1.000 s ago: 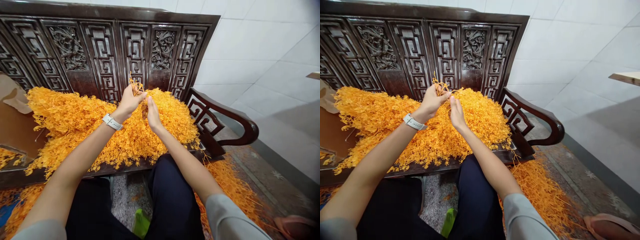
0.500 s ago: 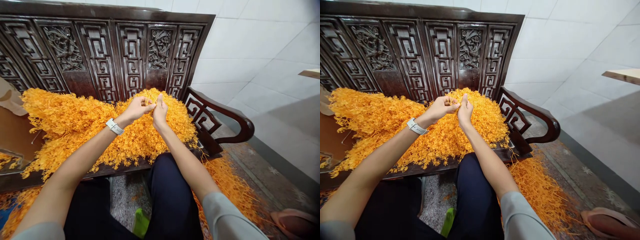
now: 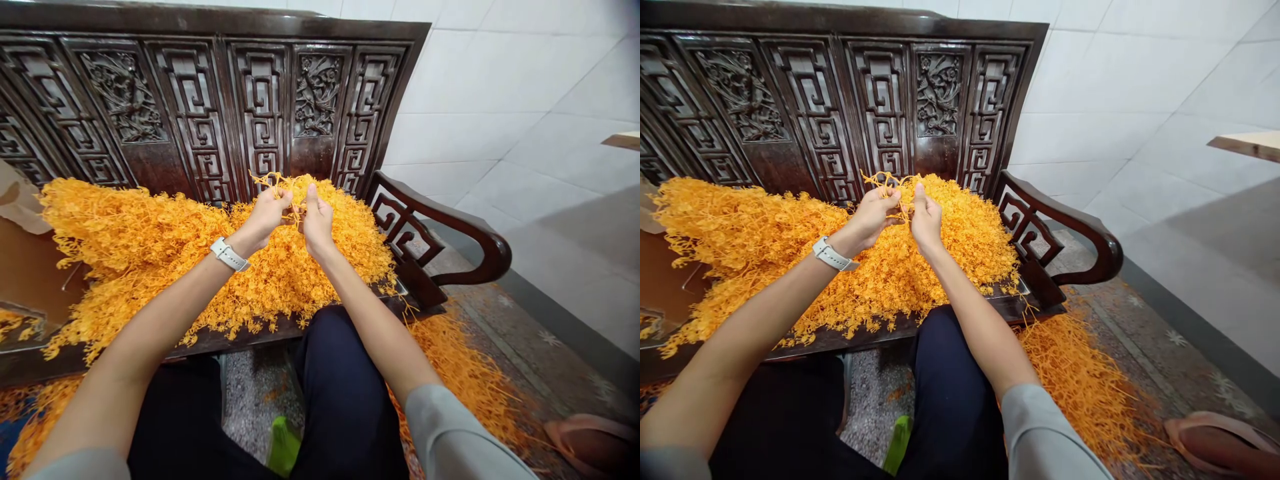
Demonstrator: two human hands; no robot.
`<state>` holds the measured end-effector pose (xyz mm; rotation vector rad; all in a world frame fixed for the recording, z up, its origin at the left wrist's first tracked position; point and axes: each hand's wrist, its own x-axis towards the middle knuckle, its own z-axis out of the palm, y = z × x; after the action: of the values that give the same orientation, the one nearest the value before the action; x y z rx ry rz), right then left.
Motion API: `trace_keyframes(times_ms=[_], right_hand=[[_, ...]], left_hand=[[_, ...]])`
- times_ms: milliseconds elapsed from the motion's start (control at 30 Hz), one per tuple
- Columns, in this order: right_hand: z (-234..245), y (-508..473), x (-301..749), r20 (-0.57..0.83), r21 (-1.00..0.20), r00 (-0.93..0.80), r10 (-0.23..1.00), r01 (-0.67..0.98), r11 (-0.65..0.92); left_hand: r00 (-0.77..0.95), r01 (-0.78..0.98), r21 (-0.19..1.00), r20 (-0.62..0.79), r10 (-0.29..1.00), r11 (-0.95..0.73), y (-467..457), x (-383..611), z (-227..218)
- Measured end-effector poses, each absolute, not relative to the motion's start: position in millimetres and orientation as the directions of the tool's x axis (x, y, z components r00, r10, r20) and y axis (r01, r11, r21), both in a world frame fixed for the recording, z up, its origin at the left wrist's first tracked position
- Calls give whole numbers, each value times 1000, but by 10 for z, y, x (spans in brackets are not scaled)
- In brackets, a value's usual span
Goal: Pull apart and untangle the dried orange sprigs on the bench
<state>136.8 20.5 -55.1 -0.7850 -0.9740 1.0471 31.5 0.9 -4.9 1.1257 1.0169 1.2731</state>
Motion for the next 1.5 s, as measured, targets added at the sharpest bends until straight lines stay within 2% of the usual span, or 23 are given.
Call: trace_keyframes(times_ms=[133, 400, 533, 633, 700, 767, 867, 933, 967, 1100, 1200, 1300, 1367, 1433, 1500], right_hand=[[-467, 153, 1380, 217, -893, 13, 976, -401, 204], [-409, 140, 1566, 159, -878, -224, 962, -477, 34], [-311, 70, 1699, 239, -824, -267, 934, -564, 50], [-290, 38, 1715, 266, -839, -275, 924, -538, 82], [-344, 84, 1699, 260, -861, -229, 938, -495, 118], [-448, 192, 1694, 254, -904, -70, 965, -373, 211], [-629, 375, 1727, 305, -952, 227, 925, 37, 305], [-697, 428, 1744, 380, -918, 252, 890, 219, 330], [-701, 421, 1740, 419, -899, 219, 881, 233, 370], [-560, 224, 1642, 575, -818, 118, 809, 68, 571], [-442, 72, 1559, 615, -785, 121, 779, 2, 620], [-422, 34, 1538, 601, -798, 60, 797, -18, 603], [-432, 48, 1552, 572, -817, 34, 820, -63, 573], [-422, 59, 1576, 494, -848, 16, 870, -211, 485], [-384, 47, 1603, 392, -839, -58, 918, -433, 330]], left_hand=[[157, -285, 956, -30, 987, 74, 56, 275, -52], [336, -377, 919, 25, 941, 111, 25, 204, -68], [302, -515, 857, 154, 941, 25, 12, 134, 26], [220, -501, 863, 196, 956, -62, 41, 50, 131], [163, -450, 889, 172, 972, -82, 64, -17, 204], [105, -393, 914, 157, 982, -104, 83, -87, 264], [47, -314, 940, 157, 987, -134, 107, -176, 308], [32, -292, 947, 149, 988, -134, 126, -211, 300], [27, -288, 949, 141, 990, -127, 136, -217, 287], [67, -251, 963, 112, 991, -92, 142, -156, 195], [174, -169, 982, 118, 978, -88, 85, -39, 111], [214, -90, 991, 119, 970, -101, 18, 67, 43], [227, -103, 991, 106, 968, -85, -4, 99, 21], [307, -182, 983, 73, 949, -16, -7, 100, 23], [405, -286, 957, 78, 911, 45, -1, 87, 42]])
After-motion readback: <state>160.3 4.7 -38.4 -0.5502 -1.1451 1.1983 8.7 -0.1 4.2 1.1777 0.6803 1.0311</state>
